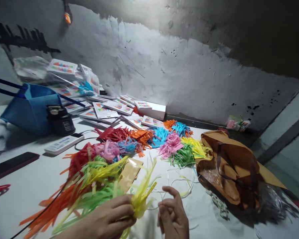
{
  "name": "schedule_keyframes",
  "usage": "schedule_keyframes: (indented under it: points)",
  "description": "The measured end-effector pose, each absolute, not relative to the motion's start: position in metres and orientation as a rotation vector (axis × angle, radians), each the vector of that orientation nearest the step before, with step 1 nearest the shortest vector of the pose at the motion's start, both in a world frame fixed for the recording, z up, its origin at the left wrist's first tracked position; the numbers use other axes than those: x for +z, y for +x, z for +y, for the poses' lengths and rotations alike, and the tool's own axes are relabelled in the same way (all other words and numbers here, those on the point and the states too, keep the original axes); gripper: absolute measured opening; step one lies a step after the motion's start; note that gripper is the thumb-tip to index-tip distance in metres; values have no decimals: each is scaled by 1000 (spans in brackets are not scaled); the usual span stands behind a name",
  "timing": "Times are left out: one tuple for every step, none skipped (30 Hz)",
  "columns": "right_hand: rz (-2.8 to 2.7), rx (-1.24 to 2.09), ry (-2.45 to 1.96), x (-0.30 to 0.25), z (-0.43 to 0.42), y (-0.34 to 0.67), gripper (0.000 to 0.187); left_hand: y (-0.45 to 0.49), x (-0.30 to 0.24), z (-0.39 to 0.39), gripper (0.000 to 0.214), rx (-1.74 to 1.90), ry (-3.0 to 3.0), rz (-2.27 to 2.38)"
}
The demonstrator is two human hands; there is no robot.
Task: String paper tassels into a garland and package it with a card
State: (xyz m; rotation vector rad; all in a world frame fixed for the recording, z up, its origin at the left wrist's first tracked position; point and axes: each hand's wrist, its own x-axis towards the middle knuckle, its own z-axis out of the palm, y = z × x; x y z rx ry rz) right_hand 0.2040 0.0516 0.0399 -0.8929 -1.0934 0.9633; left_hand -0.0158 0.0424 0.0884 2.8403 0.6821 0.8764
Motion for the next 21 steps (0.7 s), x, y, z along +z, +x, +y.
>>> schedule_keyframes:
  points:
    - [-1154, 1042, -882, 44, 52, 199, 29, -17, 90, 35, 27, 900, 2831, 673]
    - [-1204, 1135, -872, 47, 52, 195, 29, -18, 93, 29, 28, 898, 2827, 674]
    - [-1243, 1222, -858, 48, 51, 191, 29, -19, 96, 24, 29, 866, 2822, 684]
    - [-1273, 1285, -841, 49, 50, 188, 28, -22, 98, 19, 30, 814, 2808, 702]
    - [-1298, 1311, -825, 50, 48, 186, 28, -26, 99, 15, 31, 762, 2780, 730]
    - [-1315, 1293, -826, 50, 46, 183, 26, -31, 98, 11, 32, 740, 2737, 775]
    - [-1333, 1228, -850, 51, 43, 181, 25, -36, 95, 7, 34, 783, 2676, 857]
    - [-1363, 1128, -888, 52, 39, 178, 23, -42, 91, 3, 35, 894, 2596, 981]
    - [-1395, 1002, -930, 53, 35, 175, 21, -47, 84, -1, 35, 1047, 2492, 1145]
    - [-1429, 877, -966, 54, 31, 171, 20, -51, 77, -4, 35, 1190, 2376, 1322]
    - [-1463, 776, -981, 55, 27, 166, 19, -54, 71, -8, 36, 1287, 2269, 1476]
    - [-1499, 719, -970, 55, 24, 161, 18, -54, 65, -11, 40, 1331, 2190, 1579]
    - [-1535, 720, -932, 55, 20, 156, 17, -52, 61, -13, 43, 1320, 2153, 1604]
    - [-1555, 764, -883, 55, 17, 151, 16, -48, 58, -15, 43, 1266, 2145, 1554]
    - [-1552, 824, -842, 54, 14, 148, 16, -43, 56, -17, 37, 1205, 2128, 1462]
    - [-1526, 877, -821, 53, 12, 145, 16, -37, 56, -17, 28, 1154, 2075, 1362]
    - [-1474, 916, -823, 52, 10, 144, 18, -32, 57, -17, 21, 1126, 1974, 1278]
    - [-1409, 938, -850, 51, 8, 143, 20, -28, 57, -17, 20, 1122, 1833, 1215]
    - [-1348, 946, -901, 50, 6, 144, 21, -25, 58, -17, 23, 1134, 1660, 1168]
    - [-1307, 945, -966, 49, 5, 145, 22, -24, 58, -16, 25, 1154, 1472, 1127]
    - [-1293, 939, -1030, 47, 3, 146, 23, -23, 58, -16, 28, 1171, 1290, 1076]
